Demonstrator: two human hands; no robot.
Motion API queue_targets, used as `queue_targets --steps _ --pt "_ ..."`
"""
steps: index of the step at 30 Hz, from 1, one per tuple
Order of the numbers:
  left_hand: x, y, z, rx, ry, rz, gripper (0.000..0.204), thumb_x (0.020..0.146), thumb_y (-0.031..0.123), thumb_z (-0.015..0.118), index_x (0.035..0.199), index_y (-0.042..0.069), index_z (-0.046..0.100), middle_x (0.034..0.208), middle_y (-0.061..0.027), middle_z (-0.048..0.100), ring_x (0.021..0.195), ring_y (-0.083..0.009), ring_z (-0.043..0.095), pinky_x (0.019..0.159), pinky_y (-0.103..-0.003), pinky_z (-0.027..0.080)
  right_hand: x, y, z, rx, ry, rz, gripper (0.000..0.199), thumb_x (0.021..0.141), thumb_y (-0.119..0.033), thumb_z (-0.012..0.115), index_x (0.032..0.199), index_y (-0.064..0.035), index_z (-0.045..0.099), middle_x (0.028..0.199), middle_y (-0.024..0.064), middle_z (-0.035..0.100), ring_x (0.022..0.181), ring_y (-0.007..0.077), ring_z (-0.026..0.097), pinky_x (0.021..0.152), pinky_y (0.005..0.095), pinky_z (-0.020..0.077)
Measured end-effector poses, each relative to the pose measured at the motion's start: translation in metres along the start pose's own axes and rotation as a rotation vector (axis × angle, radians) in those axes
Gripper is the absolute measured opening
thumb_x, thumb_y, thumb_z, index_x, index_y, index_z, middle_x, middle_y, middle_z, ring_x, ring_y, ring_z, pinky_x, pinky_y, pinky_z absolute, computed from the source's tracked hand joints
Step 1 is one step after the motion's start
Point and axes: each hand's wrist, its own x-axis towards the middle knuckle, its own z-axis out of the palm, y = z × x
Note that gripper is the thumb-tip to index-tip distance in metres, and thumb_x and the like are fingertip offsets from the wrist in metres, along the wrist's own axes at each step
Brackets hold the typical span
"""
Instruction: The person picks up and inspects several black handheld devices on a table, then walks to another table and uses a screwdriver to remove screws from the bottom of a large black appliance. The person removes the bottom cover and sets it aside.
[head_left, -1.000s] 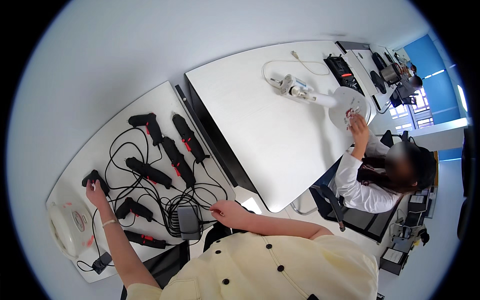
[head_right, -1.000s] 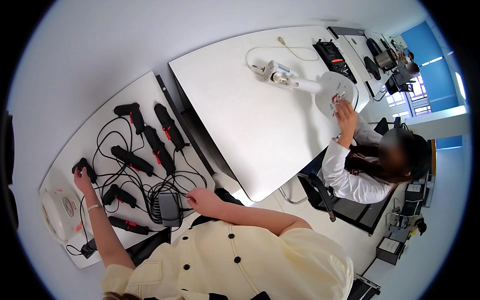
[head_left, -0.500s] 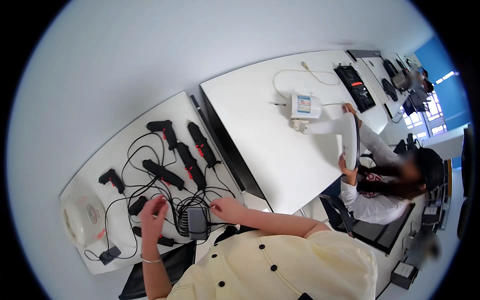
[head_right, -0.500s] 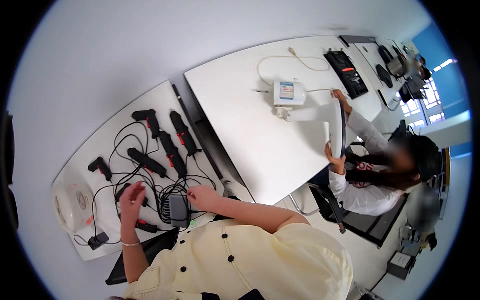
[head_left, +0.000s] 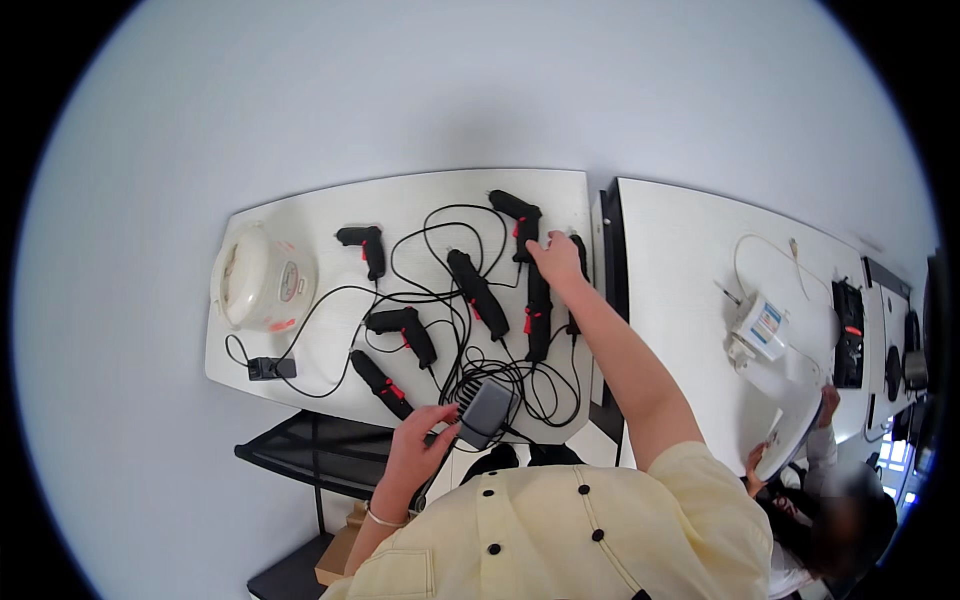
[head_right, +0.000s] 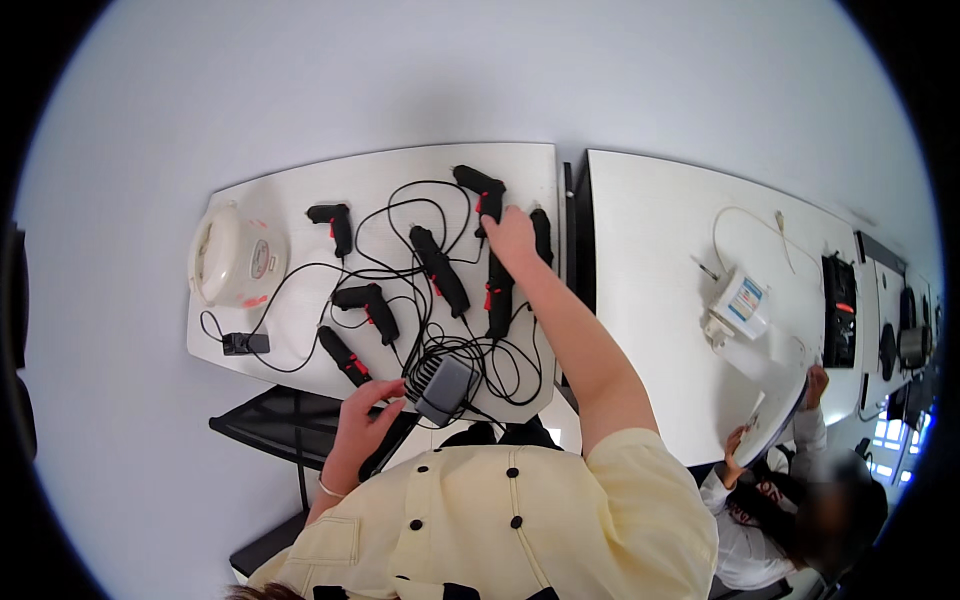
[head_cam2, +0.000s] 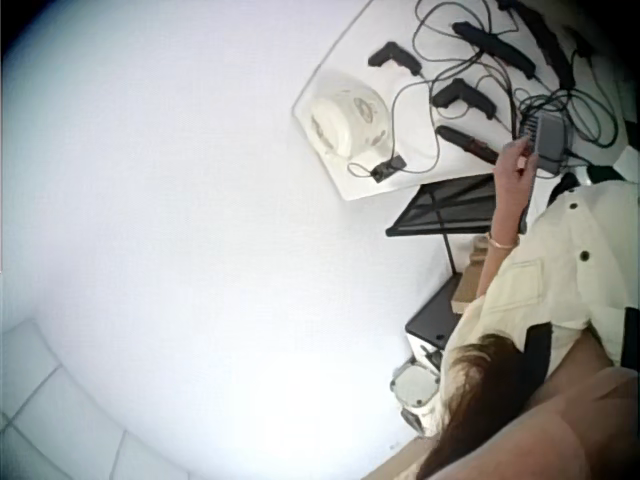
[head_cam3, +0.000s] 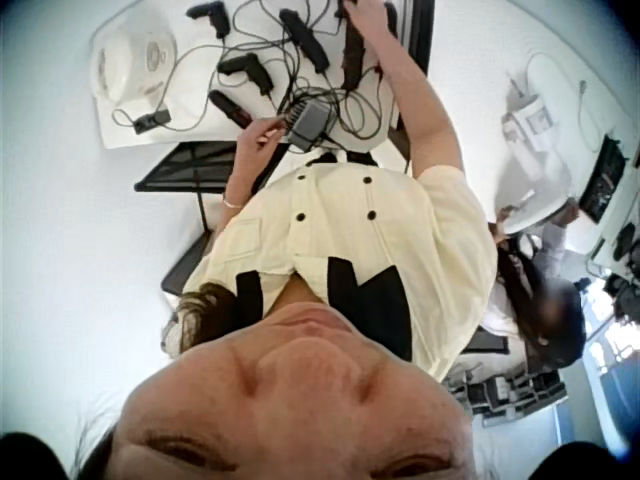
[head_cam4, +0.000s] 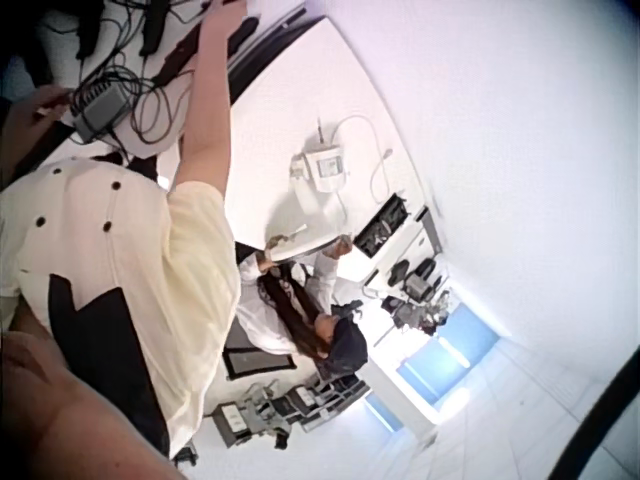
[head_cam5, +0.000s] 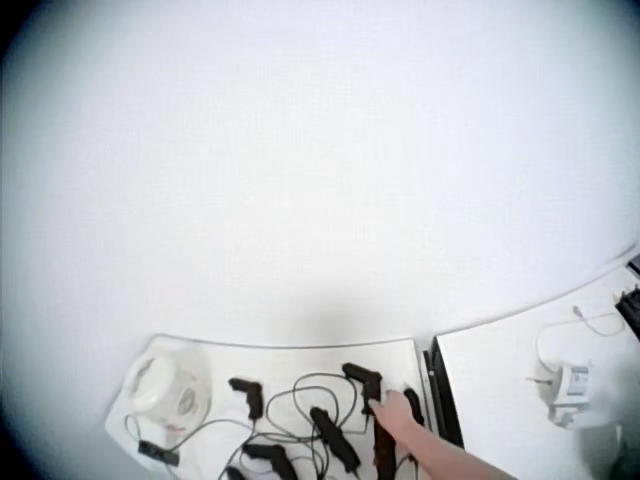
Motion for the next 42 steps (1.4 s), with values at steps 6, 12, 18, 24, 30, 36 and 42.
queue_targets --steps 6,12,18,24,30,36,42 --pt "-0.031 -0.002 -0.001 0.004 0.152 -0.138 0.025 0.076 0.002 0.065 0.102 0.002 0.062 0.088 -0.0114 0.064 0.081 -0.0226 0.063 0.071 -0.029 0.049 0.046 -0.014 0.032 -0.259 -0.188 0.151 0.056 0.075 -0.052 0.064 0.091 0.001 0.065 0.091 0.0192 0.066 0.091 0.0323 0.063 0.079 0.0397 0.051" --pt "-0.057 -0.011 0.003 -0.004 0.248 -0.253 0.025 0.076 0.001 0.065 0.101 0.002 0.062 0.088 -0.0109 0.065 0.081 -0.0228 0.063 0.072 -0.029 0.049 0.062 -0.01 0.064 -0.352 -0.081 0.259 0.048 0.074 -0.047 0.065 0.091 -0.0026 0.067 0.091 0.0151 0.066 0.089 0.0305 0.065 0.075 0.0396 0.0526" --pt "-0.074 -0.016 0.007 -0.043 0.307 -0.323 0.026 0.079 -0.004 0.06 0.104 0.0 0.062 0.09 -0.0098 0.065 0.083 -0.017 0.063 0.075 -0.026 0.049 0.063 -0.026 0.058 -0.348 -0.239 0.218 0.039 0.072 -0.041 0.067 0.089 -0.0055 0.069 0.09 0.0125 0.067 0.084 0.0277 0.066 0.07 0.0387 0.0529" --pt "-0.072 -0.018 0.009 -0.045 0.355 -0.282 0.024 0.076 0.0 0.064 0.1 0.001 0.063 0.086 -0.0116 0.065 0.078 -0.0235 0.063 0.07 -0.029 0.049 0.078 -0.006 0.065 -0.309 -0.191 0.166 0.038 0.069 -0.036 0.069 0.085 -0.0022 0.068 0.087 0.0152 0.067 0.084 0.0305 0.065 0.071 0.0393 0.0521" --pt "-0.072 -0.015 0.012 -0.019 0.356 -0.265 0.023 0.076 0.0 0.065 0.099 0.001 0.063 0.085 -0.0119 0.064 0.078 -0.0239 0.063 0.069 -0.029 0.049 0.084 -0.001 0.061 -0.02 -0.089 0.185 0.04 0.066 -0.033 0.071 0.076 0.0046 0.065 0.077 0.0182 0.065 0.07 0.03 0.065 0.065 0.0384 0.0514" --pt "-0.075 -0.016 0.012 -0.039 0.358 -0.241 0.022 0.077 0.0 0.064 0.099 0.0 0.063 0.084 -0.0119 0.064 0.077 -0.024 0.062 0.068 -0.029 0.049 0.066 -0.015 0.039 0.927 -0.326 0.432 0.03 0.067 -0.021 0.074 0.075 0.0023 0.058 0.06 0.0066 0.055 0.048 0.0179 0.054 0.048 0.028 0.0474" --pt "-0.074 -0.01 0.011 -0.061 0.321 -0.231 0.025 0.076 -0.002 0.063 0.101 0.001 0.063 0.085 -0.0091 0.064 0.078 -0.0216 0.062 0.071 -0.028 0.048 0.052 -0.014 0.021 1.31 -0.691 0.581 0.026 0.077 -0.016 0.066 0.093 -0.0004 0.053 0.071 0.0055 0.054 0.056 0.0137 0.053 0.048 0.0231 0.0462"
